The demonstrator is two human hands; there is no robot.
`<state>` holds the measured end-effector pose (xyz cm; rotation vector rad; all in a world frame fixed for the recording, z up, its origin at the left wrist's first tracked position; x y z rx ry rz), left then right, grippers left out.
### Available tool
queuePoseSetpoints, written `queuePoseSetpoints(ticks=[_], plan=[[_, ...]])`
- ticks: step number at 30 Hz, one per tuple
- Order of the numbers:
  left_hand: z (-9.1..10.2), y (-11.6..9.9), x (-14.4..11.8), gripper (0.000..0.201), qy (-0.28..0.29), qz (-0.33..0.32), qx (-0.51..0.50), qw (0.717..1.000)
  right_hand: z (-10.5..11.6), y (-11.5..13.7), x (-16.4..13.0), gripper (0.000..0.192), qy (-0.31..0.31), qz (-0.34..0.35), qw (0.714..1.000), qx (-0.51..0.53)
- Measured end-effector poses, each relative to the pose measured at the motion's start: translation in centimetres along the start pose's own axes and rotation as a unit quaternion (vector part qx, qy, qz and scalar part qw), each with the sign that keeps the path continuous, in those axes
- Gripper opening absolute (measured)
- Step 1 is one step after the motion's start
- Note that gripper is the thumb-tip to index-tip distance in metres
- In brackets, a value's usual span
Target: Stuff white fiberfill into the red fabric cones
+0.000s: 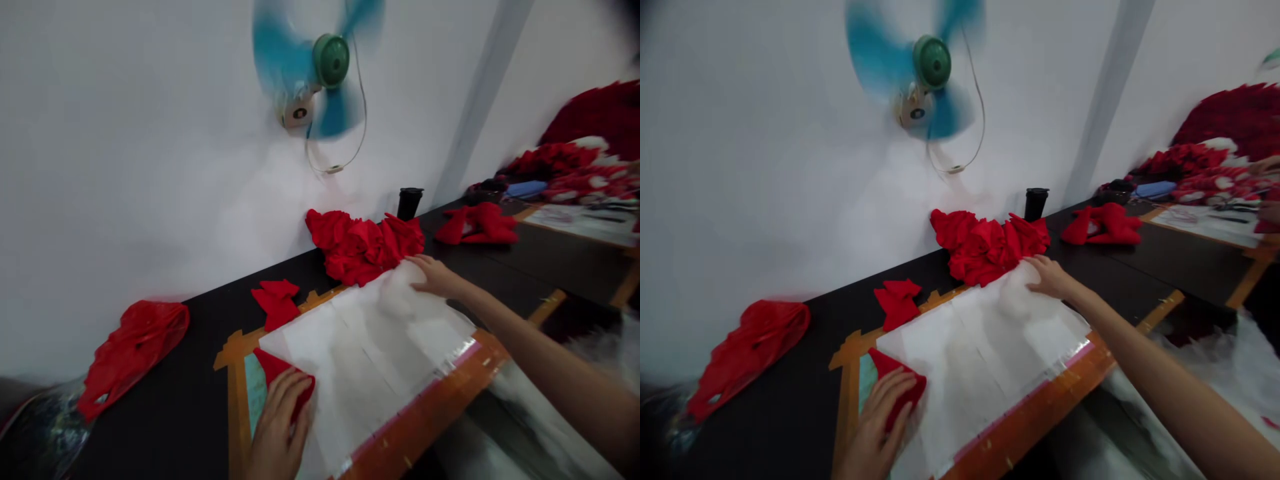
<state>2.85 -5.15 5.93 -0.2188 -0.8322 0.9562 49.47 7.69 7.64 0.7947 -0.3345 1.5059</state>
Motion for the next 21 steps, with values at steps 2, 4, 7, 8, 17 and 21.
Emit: queuePoseSetpoints(ticks=[2, 4, 7, 8, 17, 21], plan=[[-1.7, -2.1, 2.3, 0.029, 0.022, -0.004, -0.038, 0.999, -1.0, 0.0, -1.2, 0.029, 0.032, -0.009, 0.999, 0.017], [-3.8, -3.6, 4.6, 0.029, 0.053, -0.007, -0.084, 0.995, -1.3, 0.6, -2.1, 0.027, 0.035, -0.025, 0.999, 0.031], [-7.4, -4.8, 7.9, 0.03, 0.068, 0.023, -0.118, 0.99, -0.7, 1.9, -2.7, 0.032, 0.001, -0.053, 0.997, 0.054], [-8.5, -5.2, 9.0, 0.03, 0.067, 0.035, -0.124, 0.989, -0.3, 2.4, -2.8, 0.032, -0.011, -0.06, 0.996, 0.063], [-16.7, -8.3, 13.3, 0.051, 0.036, 0.122, -0.128, 0.984, -3.3, 8.1, -4.3, 0.034, -0.109, -0.107, 0.983, 0.097], [-17.5, -5.8, 13.6, 0.02, 0.048, 0.11, -0.113, 0.986, -3.2, 10.1, -5.9, 0.037, -0.074, -0.074, 0.99, 0.095]])
Point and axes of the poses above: each hand's wrist, its own x-axis towards the middle knuckle, its own z-axis out of the back of the hand, y = z × x, the point moved 4 cm from there along x, towards the middle knuckle, and after that the axes turned 11 degrees about -y, right-handed, at the moved point
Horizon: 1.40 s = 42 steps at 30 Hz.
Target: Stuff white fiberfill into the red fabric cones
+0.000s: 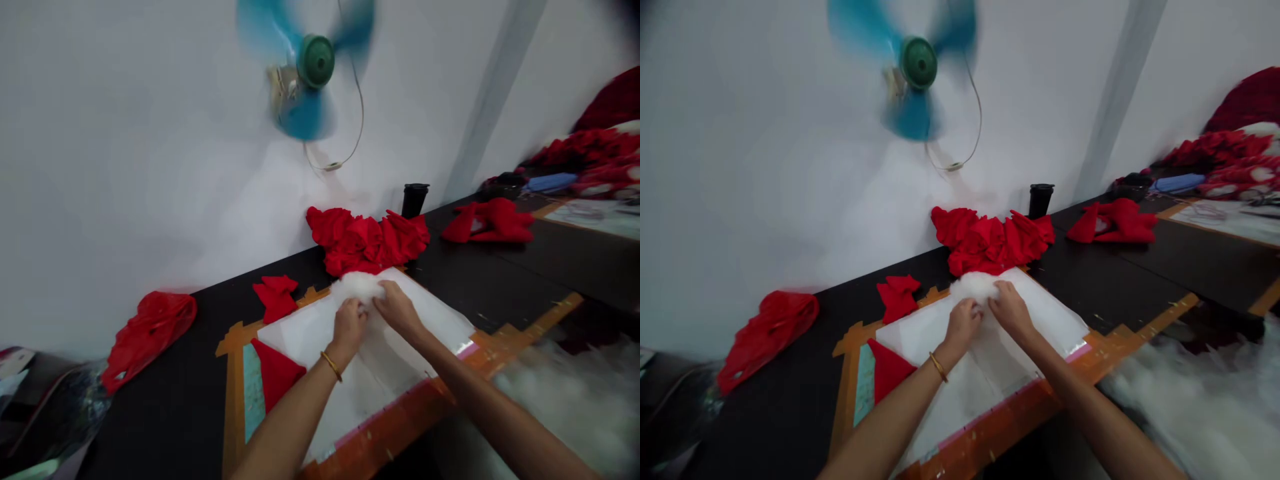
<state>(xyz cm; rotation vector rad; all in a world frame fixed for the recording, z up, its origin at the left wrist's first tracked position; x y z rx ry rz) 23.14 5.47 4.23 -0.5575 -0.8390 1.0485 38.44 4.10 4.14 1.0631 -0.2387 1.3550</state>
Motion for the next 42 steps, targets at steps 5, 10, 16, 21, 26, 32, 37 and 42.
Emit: queuePoseSetpoints(ticks=[5, 10, 16, 21, 26, 32, 37, 42], plan=[[1.3, 2.2, -0.4, 0.025, 0.038, -0.01, -0.028, 0.999, 2.3, 3.3, -0.5, 0.067, 0.108, 0.182, 0.977, -0.006], [3.3, 3.6, -1.3, 0.011, 0.019, 0.053, -0.072, 0.996, -1.4, 2.5, -0.1, 0.056, 0.236, 0.273, 0.932, 0.027], [9.8, 7.2, -3.1, 0.024, -0.039, 0.194, -0.203, 0.959, -1.2, 2.8, 0.6, 0.048, 0.158, 0.23, 0.96, 0.015], [11.4, 6.8, -5.8, 0.04, -0.046, 0.248, -0.32, 0.913, 0.2, 11.2, -2.9, 0.043, 0.116, 0.207, 0.959, 0.155], [9.7, 5.6, -9.6, 0.037, -0.09, 0.316, -0.449, 0.831, -2.7, 14.9, -7.0, 0.023, 0.186, 0.056, 0.942, 0.274], [10.8, 6.5, -12.4, 0.036, -0.101, 0.35, -0.411, 0.836, -3.1, 14.2, -9.2, 0.01, 0.173, -0.081, 0.935, 0.3], [12.7, 7.3, -12.9, 0.029, -0.104, 0.357, -0.372, 0.85, -2.4, 13.5, -9.8, 0.014, 0.167, -0.124, 0.937, 0.279], [12.5, 6.9, -13.3, 0.025, -0.109, 0.343, -0.351, 0.864, -1.4, 13.7, -10.3, 0.021, 0.176, -0.083, 0.946, 0.261]])
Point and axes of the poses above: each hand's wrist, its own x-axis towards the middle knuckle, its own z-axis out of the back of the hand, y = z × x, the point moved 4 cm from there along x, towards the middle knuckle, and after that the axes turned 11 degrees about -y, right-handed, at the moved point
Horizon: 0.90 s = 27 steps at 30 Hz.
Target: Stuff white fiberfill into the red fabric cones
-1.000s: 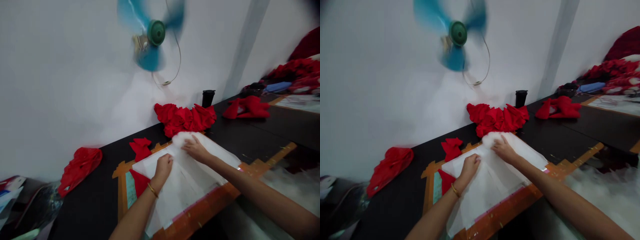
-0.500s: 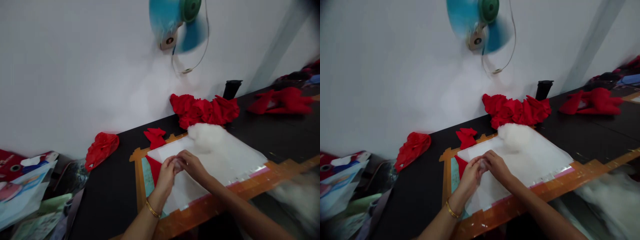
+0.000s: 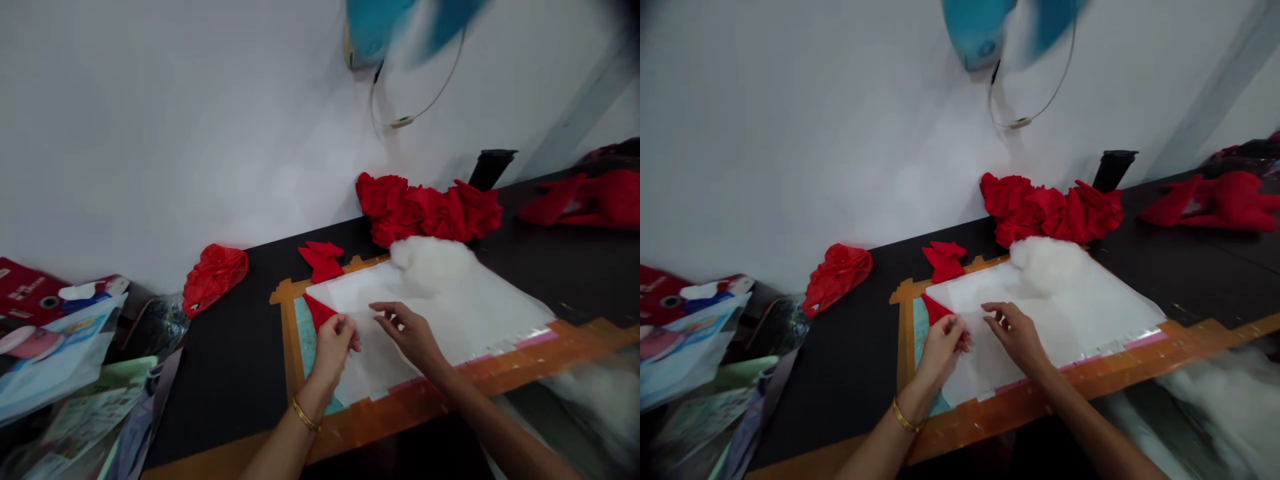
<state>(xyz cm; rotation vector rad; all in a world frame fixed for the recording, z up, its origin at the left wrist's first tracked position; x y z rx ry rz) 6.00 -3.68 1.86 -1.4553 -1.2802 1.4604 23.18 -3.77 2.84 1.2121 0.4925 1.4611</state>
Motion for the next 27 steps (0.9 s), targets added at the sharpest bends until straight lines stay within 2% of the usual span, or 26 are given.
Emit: queuePoseSetpoints(ticks=[3, 5, 7, 8, 10, 12, 14, 18, 22, 25, 27], plan=[[-0.7, 0.0, -1.3, 0.021, 0.018, -0.016, 0.032, 0.999, 0.0, 1.3, -1.8, 0.031, 0.069, 0.078, 0.994, 0.02], [-1.1, -0.1, -2.8, 0.016, 0.074, -0.029, 0.082, 0.993, 0.4, 1.9, -3.4, 0.024, 0.097, 0.125, 0.987, 0.02], [-0.8, -0.2, -4.3, 0.019, 0.125, -0.065, 0.146, 0.979, 1.4, 1.8, -4.8, 0.02, 0.095, 0.139, 0.986, 0.006], [-0.3, -0.4, -4.8, 0.023, 0.129, -0.099, 0.181, 0.97, 2.0, 1.5, -5.2, 0.02, 0.087, 0.128, 0.988, -0.005], [1.4, -0.9, -5.0, 0.029, 0.086, -0.196, 0.261, 0.941, 3.3, 0.5, -5.7, 0.018, 0.065, 0.074, 0.995, -0.035], [3.1, -1.4, -4.5, 0.028, 0.028, -0.293, 0.347, 0.891, 4.5, -0.7, -5.7, 0.016, 0.039, -0.012, 0.997, -0.067], [4.1, -1.6, -3.5, 0.029, -0.007, -0.347, 0.417, 0.84, 5.1, -1.7, -5.2, 0.018, 0.016, -0.095, 0.993, -0.074], [3.7, -1.1, -1.5, 0.031, -0.028, -0.363, 0.532, 0.765, 3.9, -1.8, -4.0, 0.024, 0.024, -0.203, 0.979, 0.015], [3.0, -0.6, -0.9, 0.024, -0.029, -0.352, 0.607, 0.712, 1.1, -0.2, -3.3, 0.027, 0.049, -0.236, 0.962, 0.131], [3.0, -0.2, -0.8, 0.026, -0.01, -0.352, 0.635, 0.687, -1.1, 0.9, -3.2, 0.015, 0.058, -0.239, 0.946, 0.211], [3.3, -0.1, -0.5, 0.022, -0.011, -0.35, 0.638, 0.686, -2.3, 1.3, -3.1, 0.012, 0.054, -0.24, 0.934, 0.258]])
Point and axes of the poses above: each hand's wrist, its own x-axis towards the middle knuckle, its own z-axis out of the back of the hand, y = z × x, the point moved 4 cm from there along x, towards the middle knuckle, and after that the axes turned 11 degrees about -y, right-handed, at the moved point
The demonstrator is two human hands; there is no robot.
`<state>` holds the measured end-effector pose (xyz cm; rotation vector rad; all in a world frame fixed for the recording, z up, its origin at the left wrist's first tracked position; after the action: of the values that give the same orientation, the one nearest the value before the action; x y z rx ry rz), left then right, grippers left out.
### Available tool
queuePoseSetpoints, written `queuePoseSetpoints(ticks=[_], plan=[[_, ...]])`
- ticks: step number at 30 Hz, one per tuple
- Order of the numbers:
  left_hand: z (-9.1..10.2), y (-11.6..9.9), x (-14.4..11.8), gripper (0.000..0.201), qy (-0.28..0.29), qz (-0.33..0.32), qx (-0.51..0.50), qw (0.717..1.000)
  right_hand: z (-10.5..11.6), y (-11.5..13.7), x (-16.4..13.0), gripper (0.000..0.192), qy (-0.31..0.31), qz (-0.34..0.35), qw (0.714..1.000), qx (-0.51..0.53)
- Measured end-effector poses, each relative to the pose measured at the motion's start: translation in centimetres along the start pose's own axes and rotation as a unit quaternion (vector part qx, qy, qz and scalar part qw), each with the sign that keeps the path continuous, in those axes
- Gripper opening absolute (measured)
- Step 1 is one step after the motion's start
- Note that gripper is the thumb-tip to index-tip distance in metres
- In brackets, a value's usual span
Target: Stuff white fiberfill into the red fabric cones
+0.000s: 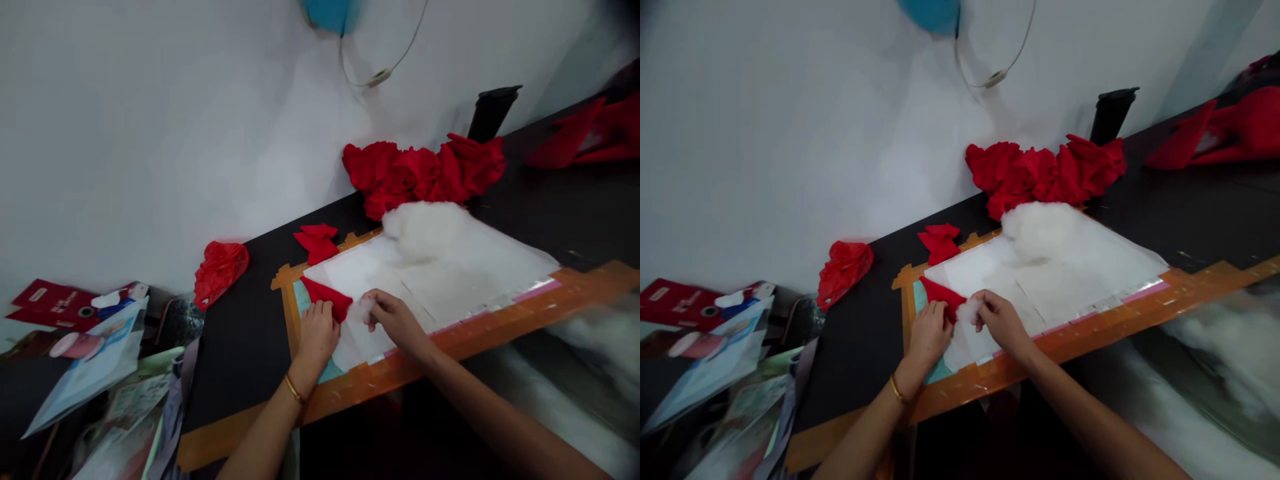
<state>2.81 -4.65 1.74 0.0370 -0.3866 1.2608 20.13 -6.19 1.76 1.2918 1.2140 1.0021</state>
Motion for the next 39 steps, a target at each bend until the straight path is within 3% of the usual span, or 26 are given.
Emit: queuePoseSetpoints(ticks=[6, 11, 17, 20, 27, 32, 36, 39], plan=[[0.2, 1.3, 0.9, 0.016, -0.017, 0.029, -0.052, 0.998, -1.1, -0.7, 0.5, 0.02, -0.059, -0.033, 0.996, 0.062], [0.7, 1.0, 0.9, 0.016, -0.015, 0.031, -0.097, 0.995, -0.5, -0.2, 0.2, 0.025, -0.051, -0.014, 0.998, 0.019], [-0.6, 1.6, 1.6, 0.014, -0.003, 0.053, -0.145, 0.988, -0.2, -1.2, 0.7, 0.04, -0.049, 0.016, 0.999, -0.013], [-0.5, 2.0, 2.1, 0.013, -0.017, 0.076, -0.193, 0.978, -1.1, -1.3, 0.5, 0.034, -0.059, 0.033, 0.998, 0.008], [2.2, 1.2, 2.7, 0.019, -0.07, 0.131, -0.302, 0.942, -4.2, 0.2, 0.6, 0.017, -0.055, 0.19, 0.97, -0.142], [3.9, -1.0, 2.2, 0.013, -0.108, 0.077, -0.31, 0.941, -5.3, -1.2, 1.5, 0.014, 0.014, 0.188, 0.96, -0.205], [4.4, -2.7, 1.7, 0.013, -0.1, 0.029, -0.294, 0.95, -5.2, -1.0, 1.3, 0.017, 0.024, 0.17, 0.971, -0.165], [5.3, -3.4, 1.9, 0.012, -0.114, -0.003, -0.289, 0.951, -5.5, -0.4, 1.0, 0.024, 0.057, 0.149, 0.985, -0.062]])
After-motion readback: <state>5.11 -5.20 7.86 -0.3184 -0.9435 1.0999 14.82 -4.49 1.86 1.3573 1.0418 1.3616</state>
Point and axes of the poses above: each hand's wrist, its own x-axis towards the middle knuckle, its own z-axis out of the back of the hand, y = z × x, the point moved 4 cm from there along x, towards the middle knuckle, and after that the axes turned 11 degrees about -y, right-handed, at the moved point
